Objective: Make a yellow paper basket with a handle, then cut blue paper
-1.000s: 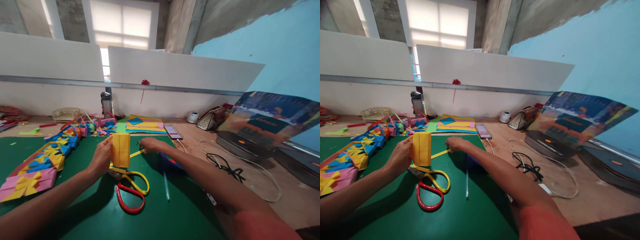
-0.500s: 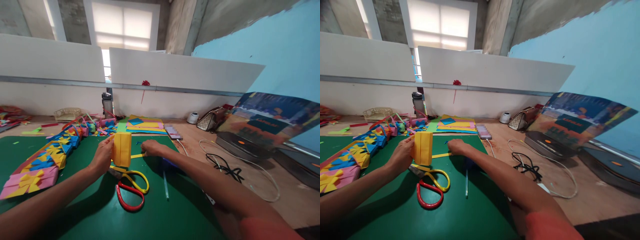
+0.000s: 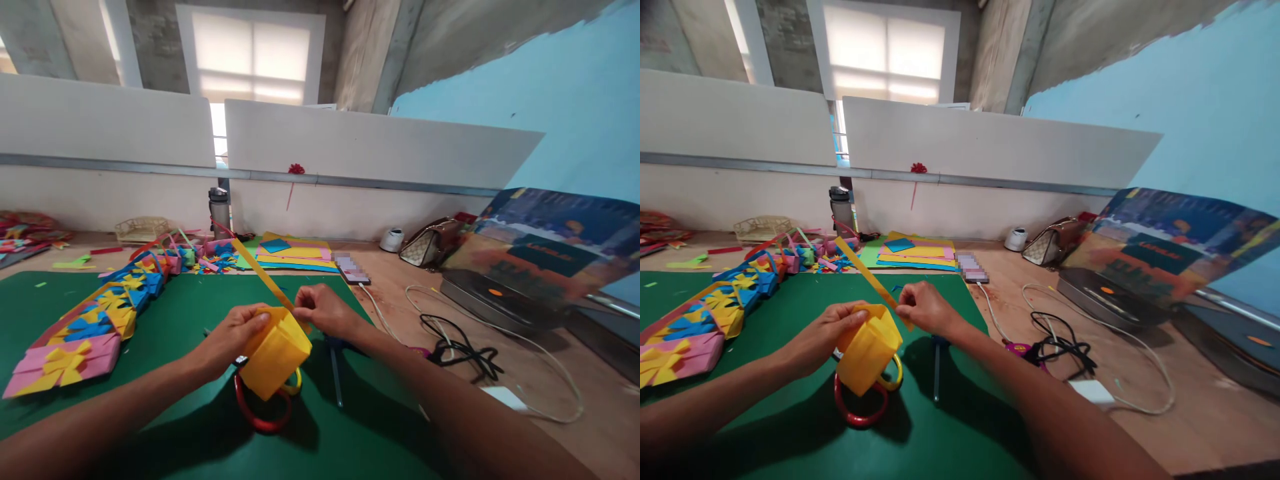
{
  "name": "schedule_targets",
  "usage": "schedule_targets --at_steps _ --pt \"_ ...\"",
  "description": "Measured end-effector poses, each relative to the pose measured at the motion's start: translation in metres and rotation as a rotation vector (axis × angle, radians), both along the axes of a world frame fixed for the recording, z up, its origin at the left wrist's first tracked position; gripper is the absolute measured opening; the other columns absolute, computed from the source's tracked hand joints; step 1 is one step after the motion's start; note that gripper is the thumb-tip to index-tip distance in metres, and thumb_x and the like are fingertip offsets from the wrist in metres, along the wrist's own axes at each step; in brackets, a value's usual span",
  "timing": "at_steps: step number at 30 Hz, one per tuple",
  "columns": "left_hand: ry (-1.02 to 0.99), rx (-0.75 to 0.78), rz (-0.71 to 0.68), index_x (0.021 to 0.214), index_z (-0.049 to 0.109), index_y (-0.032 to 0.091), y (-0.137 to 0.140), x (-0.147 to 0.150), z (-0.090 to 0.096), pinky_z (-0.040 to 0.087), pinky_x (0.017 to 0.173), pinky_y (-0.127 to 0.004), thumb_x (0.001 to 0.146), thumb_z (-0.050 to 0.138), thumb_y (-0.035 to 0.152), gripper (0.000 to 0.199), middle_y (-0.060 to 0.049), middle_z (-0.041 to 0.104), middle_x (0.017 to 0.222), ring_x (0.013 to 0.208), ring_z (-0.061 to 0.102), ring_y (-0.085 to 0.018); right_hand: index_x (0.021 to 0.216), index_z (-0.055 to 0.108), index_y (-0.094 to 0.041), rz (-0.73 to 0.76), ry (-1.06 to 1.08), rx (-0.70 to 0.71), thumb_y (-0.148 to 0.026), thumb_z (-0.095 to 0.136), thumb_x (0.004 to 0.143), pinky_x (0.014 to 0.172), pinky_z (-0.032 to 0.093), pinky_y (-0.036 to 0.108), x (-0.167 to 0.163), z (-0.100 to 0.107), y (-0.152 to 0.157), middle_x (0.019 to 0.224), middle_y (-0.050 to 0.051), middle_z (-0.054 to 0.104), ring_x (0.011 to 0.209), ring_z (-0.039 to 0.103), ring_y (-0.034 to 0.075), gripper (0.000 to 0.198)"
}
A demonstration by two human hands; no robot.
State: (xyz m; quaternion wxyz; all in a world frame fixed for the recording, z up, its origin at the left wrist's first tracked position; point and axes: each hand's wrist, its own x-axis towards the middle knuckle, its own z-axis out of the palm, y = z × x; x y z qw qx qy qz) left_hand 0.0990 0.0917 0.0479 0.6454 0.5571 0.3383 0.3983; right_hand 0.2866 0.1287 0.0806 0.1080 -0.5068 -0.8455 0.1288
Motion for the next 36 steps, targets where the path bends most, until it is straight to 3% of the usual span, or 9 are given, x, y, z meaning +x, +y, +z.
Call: schedule_targets --at_steps 4,7,11,18,29,32,36 --pt "0.079 0.117 -0.043 0.094 0.065 0.015 -0.011 0.002 0.002 0.042 0.062 -0.019 0.082 0.050 0.038 0.030 -0.006 0.063 0.099 0.074 0.056 -0.013 0.063 0.051 -0.016 0.054 0.315 -0.143 -0.019 0.053 0.071 0.046 0.033 0.017 0.011 -0.004 -0.027 0.054 -0.005 0.050 0.049 0.044 0.007 0.008" --pt "0.107 0.145 -0.035 0.099 0.065 0.017 -0.017 0.004 0.000 0.043 0.068 -0.021 0.084 0.047 0.037 0.031 -0.007 0.057 0.117 0.084 0.056 -0.016 0.062 0.053 -0.016 0.063 0.374 -0.162 -0.017 0.054 0.070 0.048 0.032 0.019 0.018 -0.005 -0.039 0.055 -0.005 0.051 0.051 0.044 0.007 0.008" --pt "0.129 0.166 -0.053 0.107 0.062 0.019 -0.025 0.006 -0.005 0.044 0.073 -0.023 0.086 0.043 0.035 0.032 -0.007 0.058 0.117 0.091 0.057 -0.018 0.063 0.057 -0.016 0.057 0.359 -0.113 -0.018 0.055 0.071 0.053 0.033 0.020 0.024 0.001 -0.046 0.060 -0.004 0.056 0.055 0.047 0.009 0.008" --pt "0.153 0.490 -0.140 0.113 0.057 0.022 -0.032 0.003 -0.017 0.034 0.097 -0.030 0.091 0.035 0.020 0.031 -0.006 0.053 0.125 0.116 0.045 -0.018 0.068 0.060 -0.019 0.082 0.299 -0.001 -0.022 0.055 0.076 0.051 0.034 0.020 0.029 0.006 -0.051 0.060 -0.004 0.059 0.053 0.048 0.009 0.010" --pt "0.057 0.781 -0.161 0.125 0.046 0.021 -0.031 0.005 -0.014 0.035 0.099 -0.034 0.092 0.030 0.022 0.037 -0.013 0.051 0.126 0.119 0.045 -0.018 0.066 0.057 -0.020 0.186 0.231 0.184 -0.029 0.051 0.080 0.047 0.038 0.020 0.030 0.005 -0.047 0.056 -0.003 0.060 0.049 0.053 0.010 0.017" --pt "0.044 0.764 -0.155 0.124 0.048 0.018 -0.033 0.005 -0.013 0.035 0.099 -0.034 0.092 0.030 0.025 0.037 -0.014 0.052 0.125 0.117 0.046 -0.018 0.072 0.056 -0.020 0.245 0.194 0.325 -0.026 0.049 0.082 0.049 0.042 0.020 0.028 0.003 -0.047 0.061 -0.001 0.062 0.053 0.056 0.011 0.014" --pt "0.054 0.523 -0.075 0.114 0.058 0.019 -0.037 0.008 -0.011 0.034 0.100 -0.031 0.091 0.035 0.025 0.033 -0.009 0.055 0.124 0.117 0.046 -0.019 0.085 0.057 -0.017 0.337 0.100 0.825 -0.022 0.048 0.085 0.070 0.047 0.031 0.028 -0.003 -0.050 0.076 0.006 0.065 0.075 0.060 0.017 0.010"
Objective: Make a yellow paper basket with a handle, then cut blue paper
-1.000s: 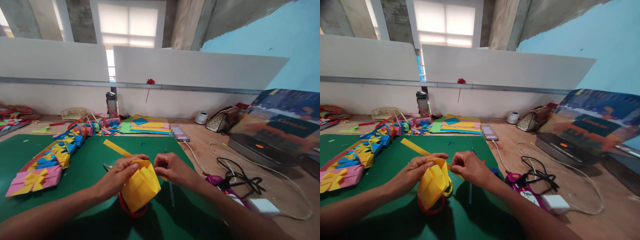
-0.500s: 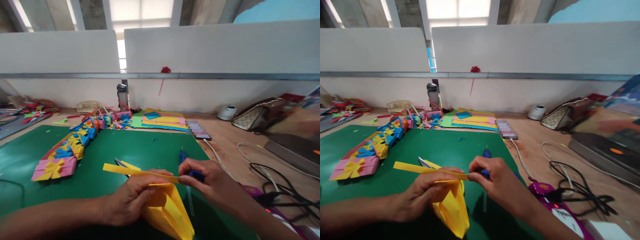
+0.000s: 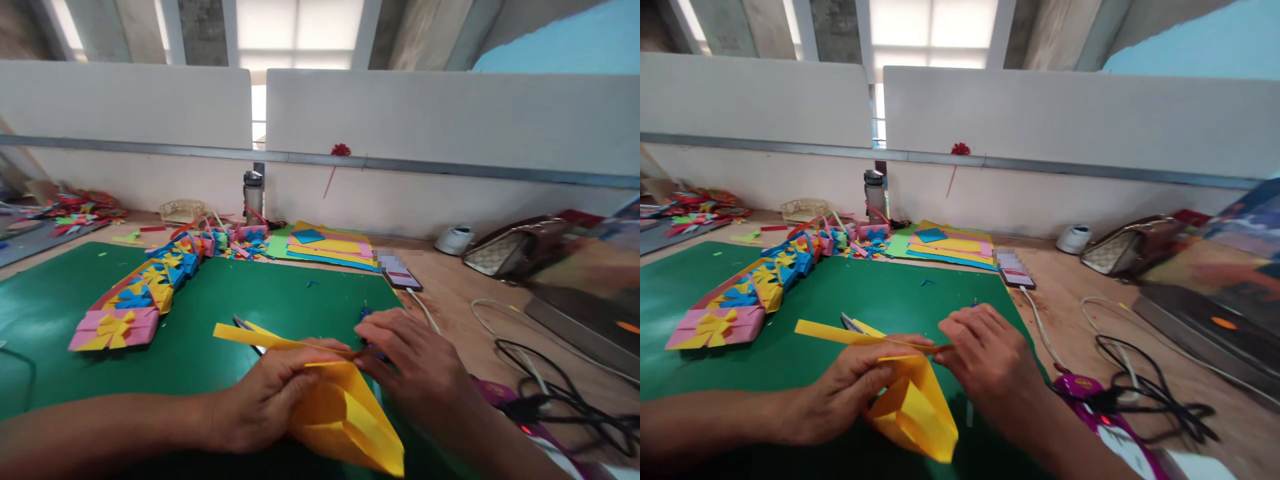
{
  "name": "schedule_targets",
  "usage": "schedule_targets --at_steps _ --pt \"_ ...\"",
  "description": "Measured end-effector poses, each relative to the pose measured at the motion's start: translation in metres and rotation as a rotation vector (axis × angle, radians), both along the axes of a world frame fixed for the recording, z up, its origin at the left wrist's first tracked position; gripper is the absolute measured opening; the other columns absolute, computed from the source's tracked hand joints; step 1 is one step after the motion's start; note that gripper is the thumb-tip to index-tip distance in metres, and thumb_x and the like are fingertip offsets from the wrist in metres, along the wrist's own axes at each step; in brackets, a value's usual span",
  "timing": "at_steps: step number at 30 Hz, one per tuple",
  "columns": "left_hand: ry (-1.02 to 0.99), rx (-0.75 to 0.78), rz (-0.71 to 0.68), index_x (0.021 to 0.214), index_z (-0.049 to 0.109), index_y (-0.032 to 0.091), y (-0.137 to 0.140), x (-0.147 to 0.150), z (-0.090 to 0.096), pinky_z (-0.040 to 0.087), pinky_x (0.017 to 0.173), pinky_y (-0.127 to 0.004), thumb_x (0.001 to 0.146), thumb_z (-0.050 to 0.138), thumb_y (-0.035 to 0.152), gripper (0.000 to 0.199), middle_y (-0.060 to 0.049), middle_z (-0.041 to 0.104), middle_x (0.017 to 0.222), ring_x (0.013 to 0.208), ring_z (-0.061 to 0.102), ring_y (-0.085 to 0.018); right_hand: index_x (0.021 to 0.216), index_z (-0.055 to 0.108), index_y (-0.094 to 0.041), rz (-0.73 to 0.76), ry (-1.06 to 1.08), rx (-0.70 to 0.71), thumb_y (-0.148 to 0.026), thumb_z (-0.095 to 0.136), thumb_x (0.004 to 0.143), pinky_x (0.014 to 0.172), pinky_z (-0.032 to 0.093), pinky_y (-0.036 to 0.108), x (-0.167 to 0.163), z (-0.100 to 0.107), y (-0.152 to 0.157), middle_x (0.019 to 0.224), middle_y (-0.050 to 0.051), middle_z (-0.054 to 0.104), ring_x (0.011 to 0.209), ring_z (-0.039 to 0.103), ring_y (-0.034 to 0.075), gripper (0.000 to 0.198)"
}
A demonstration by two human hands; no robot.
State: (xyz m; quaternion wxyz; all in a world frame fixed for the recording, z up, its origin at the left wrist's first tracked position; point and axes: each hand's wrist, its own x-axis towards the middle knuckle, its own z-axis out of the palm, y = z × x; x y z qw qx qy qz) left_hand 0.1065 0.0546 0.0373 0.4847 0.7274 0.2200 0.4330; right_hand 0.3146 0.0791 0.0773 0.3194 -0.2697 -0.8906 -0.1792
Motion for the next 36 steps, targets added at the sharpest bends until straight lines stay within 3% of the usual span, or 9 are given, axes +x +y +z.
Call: schedule_targets --at_steps 3,6,13,16,19,21,23,28,36 --pt "-0.044 -0.286 0.059 0.114 0.059 0.021 -0.001 0.002 -0.001 0.040 0.093 -0.030 0.088 0.042 0.032 0.033 -0.006 0.056 0.123 0.109 0.052 -0.020 0.087 0.059 -0.016 -0.033 -0.126 0.266 -0.017 0.053 0.083 0.073 0.046 0.034 0.001 -0.002 -0.006 0.071 0.005 0.063 0.075 0.058 0.018 0.008" --pt "-0.116 -0.471 0.066 0.115 0.059 0.021 -0.001 0.005 -0.004 0.045 0.084 -0.029 0.085 0.046 0.038 0.037 -0.006 0.061 0.115 0.099 0.057 -0.021 0.087 0.061 -0.014 -0.103 -0.224 0.330 -0.017 0.050 0.085 0.065 0.044 0.031 -0.001 -0.002 -0.014 0.062 0.003 0.059 0.065 0.055 0.016 0.012" --pt "-0.133 -0.468 0.110 0.113 0.060 0.017 -0.004 0.012 -0.002 0.045 0.079 -0.027 0.082 0.051 0.041 0.040 -0.008 0.064 0.107 0.092 0.057 -0.020 0.080 0.063 -0.010 -0.197 -0.271 0.329 -0.007 0.037 0.085 0.059 0.037 0.030 -0.007 -0.012 -0.016 0.058 0.005 0.056 0.059 0.050 0.016 0.027" --pt "-0.071 -0.458 0.125 0.109 0.062 0.015 -0.007 0.013 0.003 0.047 0.069 -0.025 0.081 0.050 0.043 0.042 -0.007 0.067 0.094 0.081 0.059 -0.019 0.065 0.060 -0.013 -0.301 -0.115 0.151 -0.008 0.039 0.084 0.055 0.034 0.028 -0.002 -0.011 -0.004 0.056 0.005 0.056 0.055 0.049 0.014 0.029" --pt "-0.034 -0.458 0.154 0.105 0.064 0.014 -0.007 0.014 0.010 0.047 0.065 -0.024 0.079 0.052 0.045 0.042 -0.007 0.068 0.089 0.078 0.060 -0.019 0.060 0.057 -0.014 -0.358 0.289 -0.341 -0.022 0.048 0.082 0.050 0.036 0.024 0.006 -0.001 0.009 0.057 0.004 0.059 0.052 0.050 0.012 0.025" --pt "-0.014 -0.472 0.173 0.105 0.063 0.014 -0.005 0.016 0.017 0.047 0.063 -0.023 0.077 0.054 0.045 0.043 -0.007 0.068 0.088 0.076 0.060 -0.019 0.060 0.058 -0.013 -0.295 0.568 -0.677 -0.032 0.053 0.079 0.050 0.039 0.023 0.009 0.006 0.013 0.058 0.004 0.061 0.052 0.053 0.012 0.027" --pt "-0.019 -0.491 0.174 0.106 0.063 0.013 -0.002 0.019 0.025 0.047 0.063 -0.023 0.075 0.056 0.043 0.044 -0.007 0.069 0.086 0.075 0.061 -0.019 0.060 0.060 -0.013 -0.193 0.754 -0.875 -0.037 0.057 0.075 0.051 0.042 0.023 0.008 0.012 0.010 0.059 0.004 0.063 0.054 0.055 0.013 0.029" --pt "-0.045 -0.554 0.158 0.112 0.059 0.012 0.003 0.028 0.036 0.047 0.062 -0.024 0.074 0.056 0.036 0.045 -0.007 0.069 0.087 0.071 0.062 -0.017 0.065 0.064 -0.013 -0.040 0.929 -0.946 -0.040 0.065 0.068 0.051 0.045 0.023 0.001 0.019 -0.013 0.062 0.004 0.064 0.055 0.055 0.013 0.028" --pt "0.026 -0.505 0.192 0.104 0.064 0.014 0.001 0.036 0.035 0.046 0.059 -0.023 0.072 0.058 0.034 0.038 -0.006 0.069 0.085 0.070 0.061 -0.018 0.064 0.065 -0.015 -0.055 0.868 -0.842 -0.038 0.063 0.070 0.054 0.048 0.024 -0.002 0.016 -0.022 0.063 0.003 0.065 0.059 0.059 0.015 0.024"
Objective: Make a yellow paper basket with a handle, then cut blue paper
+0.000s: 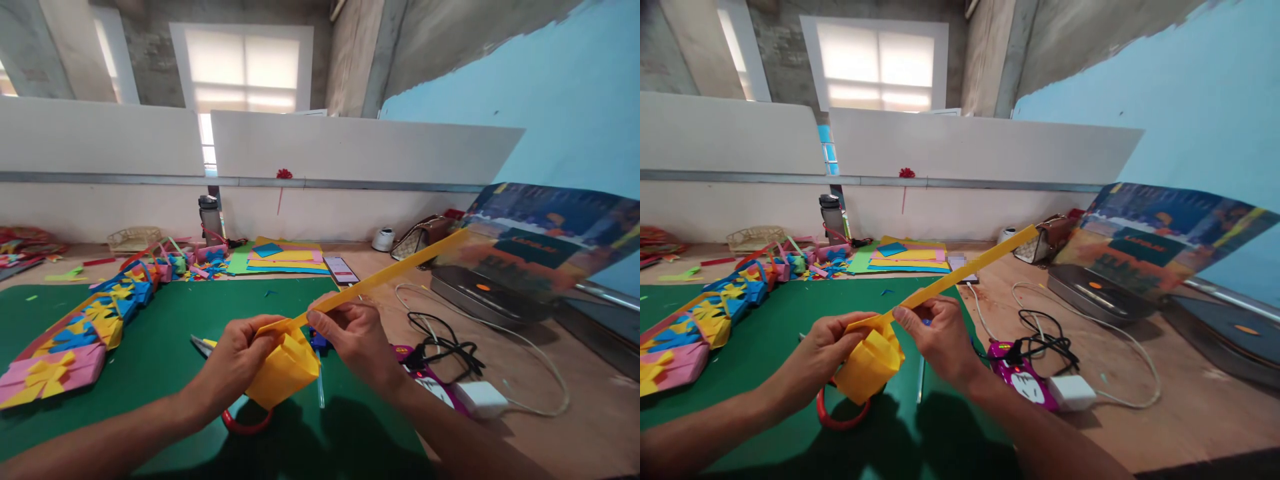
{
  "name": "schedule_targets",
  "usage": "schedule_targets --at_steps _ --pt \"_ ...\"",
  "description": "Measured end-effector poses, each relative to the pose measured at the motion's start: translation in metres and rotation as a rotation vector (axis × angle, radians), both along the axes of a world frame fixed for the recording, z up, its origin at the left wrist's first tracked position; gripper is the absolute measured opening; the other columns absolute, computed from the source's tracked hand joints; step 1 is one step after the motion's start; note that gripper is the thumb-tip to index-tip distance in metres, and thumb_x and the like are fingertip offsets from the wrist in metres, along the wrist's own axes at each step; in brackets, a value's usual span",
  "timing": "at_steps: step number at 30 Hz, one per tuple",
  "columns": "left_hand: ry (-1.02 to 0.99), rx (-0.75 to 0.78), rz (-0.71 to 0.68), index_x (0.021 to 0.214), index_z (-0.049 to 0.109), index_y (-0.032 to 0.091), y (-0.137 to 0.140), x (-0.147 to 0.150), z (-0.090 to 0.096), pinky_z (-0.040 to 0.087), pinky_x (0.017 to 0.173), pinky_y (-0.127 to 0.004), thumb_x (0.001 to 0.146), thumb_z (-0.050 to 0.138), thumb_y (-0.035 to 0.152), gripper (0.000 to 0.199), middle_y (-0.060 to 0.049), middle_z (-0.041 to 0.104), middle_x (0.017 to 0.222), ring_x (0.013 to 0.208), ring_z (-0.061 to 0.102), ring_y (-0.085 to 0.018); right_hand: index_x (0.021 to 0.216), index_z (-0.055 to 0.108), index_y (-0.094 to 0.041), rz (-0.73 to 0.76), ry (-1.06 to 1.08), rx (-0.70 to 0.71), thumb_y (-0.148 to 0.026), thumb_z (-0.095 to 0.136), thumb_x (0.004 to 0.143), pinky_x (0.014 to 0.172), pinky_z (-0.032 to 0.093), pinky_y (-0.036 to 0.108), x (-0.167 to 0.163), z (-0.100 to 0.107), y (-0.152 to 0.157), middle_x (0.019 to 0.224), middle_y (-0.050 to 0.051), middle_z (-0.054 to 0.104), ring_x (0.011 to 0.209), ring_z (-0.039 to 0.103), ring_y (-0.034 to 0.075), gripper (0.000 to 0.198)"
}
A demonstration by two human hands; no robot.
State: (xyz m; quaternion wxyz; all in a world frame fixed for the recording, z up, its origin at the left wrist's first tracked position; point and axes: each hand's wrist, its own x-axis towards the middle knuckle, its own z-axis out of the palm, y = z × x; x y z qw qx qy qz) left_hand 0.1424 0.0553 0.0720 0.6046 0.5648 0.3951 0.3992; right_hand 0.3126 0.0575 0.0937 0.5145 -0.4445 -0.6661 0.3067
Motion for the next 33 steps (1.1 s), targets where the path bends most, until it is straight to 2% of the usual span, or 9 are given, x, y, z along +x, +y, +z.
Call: schedule_targets --at_steps 13,18,22,28,33 --pt "-0.050 -0.030 -0.047 0.095 0.065 0.012 -0.0011 0.0022 -0.0022 0.038 0.053 -0.017 0.073 0.057 0.048 0.042 -0.002 0.063 0.070 0.059 0.051 -0.010 0.067 0.064 -0.016 -0.084 0.006 0.130 -0.039 0.062 0.073 0.053 0.049 0.025 0.0034 -0.0021 -0.0068 0.063 0.003 0.062 0.057 0.059 0.015 0.024" --pt "-0.086 -0.060 -0.096 0.086 0.066 0.012 -0.0002 0.0030 -0.0033 0.036 0.051 -0.016 0.069 0.063 0.047 0.040 0.000 0.058 0.067 0.057 0.048 -0.008 0.065 0.064 -0.016 -0.035 -0.059 0.139 -0.036 0.061 0.074 0.051 0.047 0.023 0.0051 -0.0018 -0.0070 0.061 0.002 0.060 0.057 0.056 0.014 0.022" --pt "-0.059 -0.048 -0.125 0.084 0.065 0.013 -0.0001 0.0033 -0.0033 0.033 0.050 -0.016 0.070 0.062 0.045 0.035 0.001 0.056 0.064 0.055 0.046 -0.008 0.067 0.064 -0.017 0.000 -0.128 0.178 -0.032 0.060 0.076 0.050 0.044 0.022 0.0053 0.0006 -0.0075 0.061 0.000 0.058 0.056 0.053 0.012 0.018" --pt "0.000 0.010 -0.121 0.081 0.065 0.013 0.0010 0.0039 -0.0038 0.034 0.051 -0.017 0.073 0.059 0.045 0.033 0.000 0.055 0.066 0.057 0.045 -0.009 0.068 0.063 -0.017 0.037 -0.194 0.171 -0.029 0.058 0.077 0.054 0.044 0.022 0.0061 0.0049 -0.0093 0.062 0.000 0.059 0.058 0.053 0.011 0.016" --pt "0.038 0.084 -0.133 0.081 0.065 0.013 0.0005 0.0026 -0.0054 0.035 0.053 -0.016 0.074 0.058 0.042 0.031 0.000 0.055 0.069 0.060 0.045 -0.009 0.067 0.062 -0.016 0.064 -0.299 0.166 -0.027 0.054 0.080 0.055 0.040 0.022 0.0077 0.0057 -0.0090 0.059 -0.002 0.055 0.058 0.050 0.011 0.019"
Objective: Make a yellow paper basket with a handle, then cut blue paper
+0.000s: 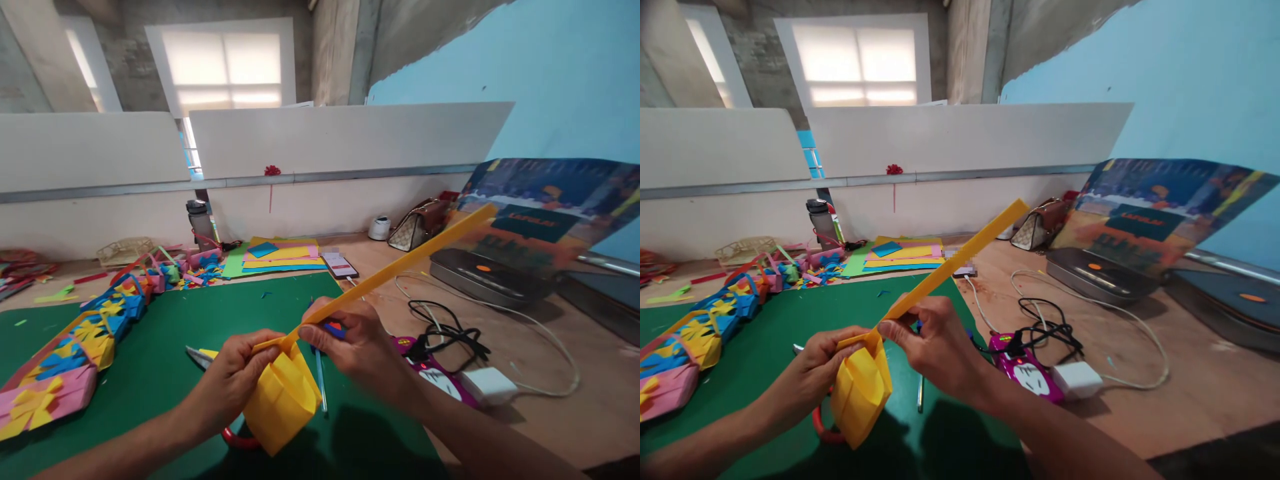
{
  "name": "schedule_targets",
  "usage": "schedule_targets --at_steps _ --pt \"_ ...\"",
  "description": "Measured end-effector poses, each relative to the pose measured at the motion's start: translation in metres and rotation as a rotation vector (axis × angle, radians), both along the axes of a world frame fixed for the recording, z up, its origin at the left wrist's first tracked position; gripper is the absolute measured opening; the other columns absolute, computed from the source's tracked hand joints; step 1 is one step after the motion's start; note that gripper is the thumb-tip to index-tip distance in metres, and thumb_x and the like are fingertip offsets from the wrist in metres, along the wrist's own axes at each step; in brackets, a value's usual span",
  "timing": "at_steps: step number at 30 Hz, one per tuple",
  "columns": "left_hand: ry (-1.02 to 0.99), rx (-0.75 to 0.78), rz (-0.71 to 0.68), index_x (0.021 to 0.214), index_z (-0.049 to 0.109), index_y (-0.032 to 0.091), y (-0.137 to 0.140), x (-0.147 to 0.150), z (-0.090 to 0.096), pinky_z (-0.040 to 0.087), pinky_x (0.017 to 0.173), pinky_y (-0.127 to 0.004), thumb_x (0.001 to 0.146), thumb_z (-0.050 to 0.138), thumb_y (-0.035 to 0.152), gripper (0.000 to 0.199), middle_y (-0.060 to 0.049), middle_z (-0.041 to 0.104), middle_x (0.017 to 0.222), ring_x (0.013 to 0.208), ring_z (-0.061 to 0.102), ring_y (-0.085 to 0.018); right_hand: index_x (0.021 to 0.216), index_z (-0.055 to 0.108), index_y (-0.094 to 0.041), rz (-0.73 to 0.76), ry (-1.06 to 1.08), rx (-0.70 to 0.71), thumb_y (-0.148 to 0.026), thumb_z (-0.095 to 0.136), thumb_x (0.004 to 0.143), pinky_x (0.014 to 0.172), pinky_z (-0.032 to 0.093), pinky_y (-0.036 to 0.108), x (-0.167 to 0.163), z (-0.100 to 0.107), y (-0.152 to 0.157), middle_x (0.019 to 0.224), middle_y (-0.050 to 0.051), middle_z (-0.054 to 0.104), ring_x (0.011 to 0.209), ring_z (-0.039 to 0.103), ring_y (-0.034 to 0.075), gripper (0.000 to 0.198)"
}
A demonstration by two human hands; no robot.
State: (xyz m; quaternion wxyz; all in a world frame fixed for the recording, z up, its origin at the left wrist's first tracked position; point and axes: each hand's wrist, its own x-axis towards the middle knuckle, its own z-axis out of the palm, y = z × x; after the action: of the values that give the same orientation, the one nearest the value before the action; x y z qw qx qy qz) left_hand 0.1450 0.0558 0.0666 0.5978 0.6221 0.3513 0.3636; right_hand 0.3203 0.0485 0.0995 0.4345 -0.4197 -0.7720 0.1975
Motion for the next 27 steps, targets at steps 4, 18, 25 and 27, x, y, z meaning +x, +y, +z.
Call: schedule_targets --at_steps 4,18,25,27 --pt "0.010 0.028 -0.014 0.082 0.064 0.013 0.002 -0.002 -0.006 0.035 0.051 -0.016 0.076 0.057 0.040 0.028 0.001 0.055 0.068 0.058 0.045 -0.008 0.065 0.060 -0.015 -0.001 -0.055 0.053 -0.025 0.054 0.079 0.054 0.038 0.022 0.000 0.000 0.001 0.058 -0.002 0.054 0.056 0.047 0.010 0.018" --pt "-0.025 0.070 0.022 0.086 0.070 0.015 0.007 -0.002 -0.018 0.039 0.054 -0.014 0.074 0.062 0.034 0.023 0.000 0.064 0.071 0.062 0.052 -0.008 0.064 0.054 -0.016 0.041 -0.117 0.243 -0.020 0.050 0.082 0.055 0.037 0.022 0.001 -0.007 0.001 0.059 -0.001 0.052 0.056 0.048 0.010 0.019" --pt "0.005 0.096 0.080 0.085 0.071 0.015 0.009 -0.002 -0.024 0.040 0.053 -0.015 0.075 0.062 0.034 0.023 -0.001 0.063 0.069 0.061 0.052 -0.009 0.063 0.053 -0.016 0.073 -0.100 0.251 -0.018 0.048 0.084 0.055 0.039 0.021 -0.001 -0.007 -0.001 0.061 -0.001 0.052 0.058 0.049 0.010 0.021" --pt "0.013 0.100 0.072 0.085 0.071 0.014 0.009 -0.002 -0.024 0.040 0.055 -0.015 0.075 0.061 0.034 0.024 -0.001 0.063 0.070 0.063 0.052 -0.010 0.062 0.052 -0.016 0.063 -0.109 0.246 -0.016 0.047 0.084 0.054 0.039 0.021 -0.002 -0.007 -0.002 0.061 -0.001 0.052 0.058 0.049 0.010 0.022"
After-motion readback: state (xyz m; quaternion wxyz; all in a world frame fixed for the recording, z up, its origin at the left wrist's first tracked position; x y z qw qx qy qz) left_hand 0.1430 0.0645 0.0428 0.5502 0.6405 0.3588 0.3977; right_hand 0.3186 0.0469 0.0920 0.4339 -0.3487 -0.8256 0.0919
